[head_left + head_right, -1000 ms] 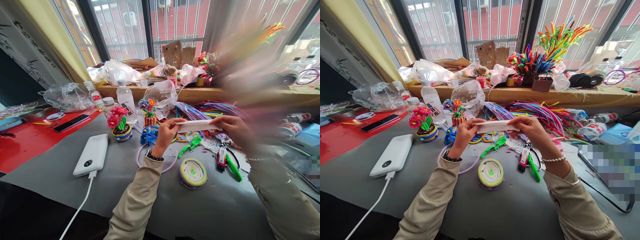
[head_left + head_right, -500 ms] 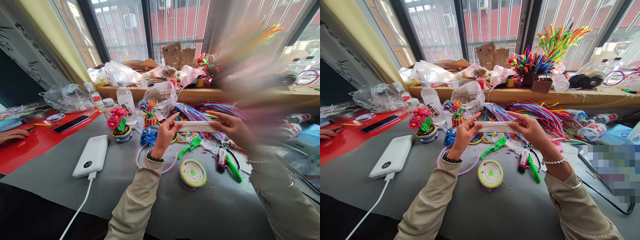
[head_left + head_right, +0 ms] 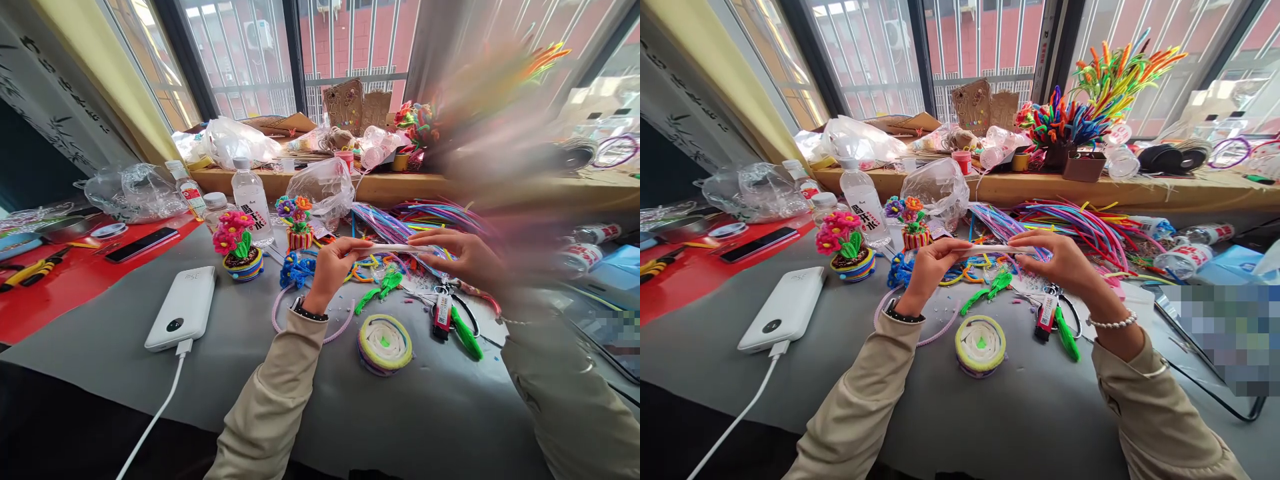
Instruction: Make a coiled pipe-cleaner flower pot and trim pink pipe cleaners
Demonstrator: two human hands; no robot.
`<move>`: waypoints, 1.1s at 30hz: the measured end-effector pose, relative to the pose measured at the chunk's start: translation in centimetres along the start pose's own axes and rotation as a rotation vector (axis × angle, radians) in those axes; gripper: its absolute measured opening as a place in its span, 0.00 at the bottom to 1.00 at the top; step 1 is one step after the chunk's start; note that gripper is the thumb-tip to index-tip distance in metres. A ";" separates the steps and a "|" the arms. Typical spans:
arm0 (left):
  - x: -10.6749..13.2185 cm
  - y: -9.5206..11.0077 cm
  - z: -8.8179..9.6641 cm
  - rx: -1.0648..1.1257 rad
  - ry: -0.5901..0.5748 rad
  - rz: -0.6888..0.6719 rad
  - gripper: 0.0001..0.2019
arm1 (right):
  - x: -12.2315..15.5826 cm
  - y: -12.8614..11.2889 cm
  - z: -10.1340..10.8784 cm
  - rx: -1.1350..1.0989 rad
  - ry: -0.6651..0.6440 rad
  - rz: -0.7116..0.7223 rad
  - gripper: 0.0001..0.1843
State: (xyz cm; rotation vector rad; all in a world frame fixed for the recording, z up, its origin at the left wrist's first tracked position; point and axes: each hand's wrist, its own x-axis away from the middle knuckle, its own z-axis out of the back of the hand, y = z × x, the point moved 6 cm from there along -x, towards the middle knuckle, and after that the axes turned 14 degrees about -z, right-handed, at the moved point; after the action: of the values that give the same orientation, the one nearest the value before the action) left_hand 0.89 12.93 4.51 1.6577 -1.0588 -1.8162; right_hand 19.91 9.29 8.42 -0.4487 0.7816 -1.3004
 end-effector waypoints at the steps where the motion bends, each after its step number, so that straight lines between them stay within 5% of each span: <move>1: 0.0 0.4 -0.3 -0.053 -0.042 -0.064 0.08 | 0.0 -0.2 -0.2 0.021 -0.021 0.022 0.16; 7: 0.3 1.6 -1.6 -0.144 -0.229 -0.254 0.11 | 0.1 -0.8 -2.5 0.072 -0.105 0.024 0.18; 13: 0.8 1.9 -2.5 -0.209 -0.348 -0.200 0.12 | 0.0 -0.4 -2.8 0.120 -0.031 0.040 0.15; 18: 0.8 1.4 -2.4 -0.346 -0.290 -0.164 0.10 | 0.3 -0.7 -3.5 0.137 -0.053 0.084 0.15; 24: 0.5 0.6 -1.3 -0.278 -0.202 -0.149 0.08 | 0.1 0.9 -3.5 0.077 -0.158 -0.136 0.22; 33: 0.4 0.6 -1.4 -0.122 -0.238 -0.025 0.09 | 0.1 -0.4 -1.9 0.086 -0.087 0.041 0.22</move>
State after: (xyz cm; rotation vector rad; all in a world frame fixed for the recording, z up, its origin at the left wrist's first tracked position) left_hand 2.13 11.91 4.76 1.4160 -1.0040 -2.0899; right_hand 18.26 9.33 7.42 -0.4154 0.6573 -1.2625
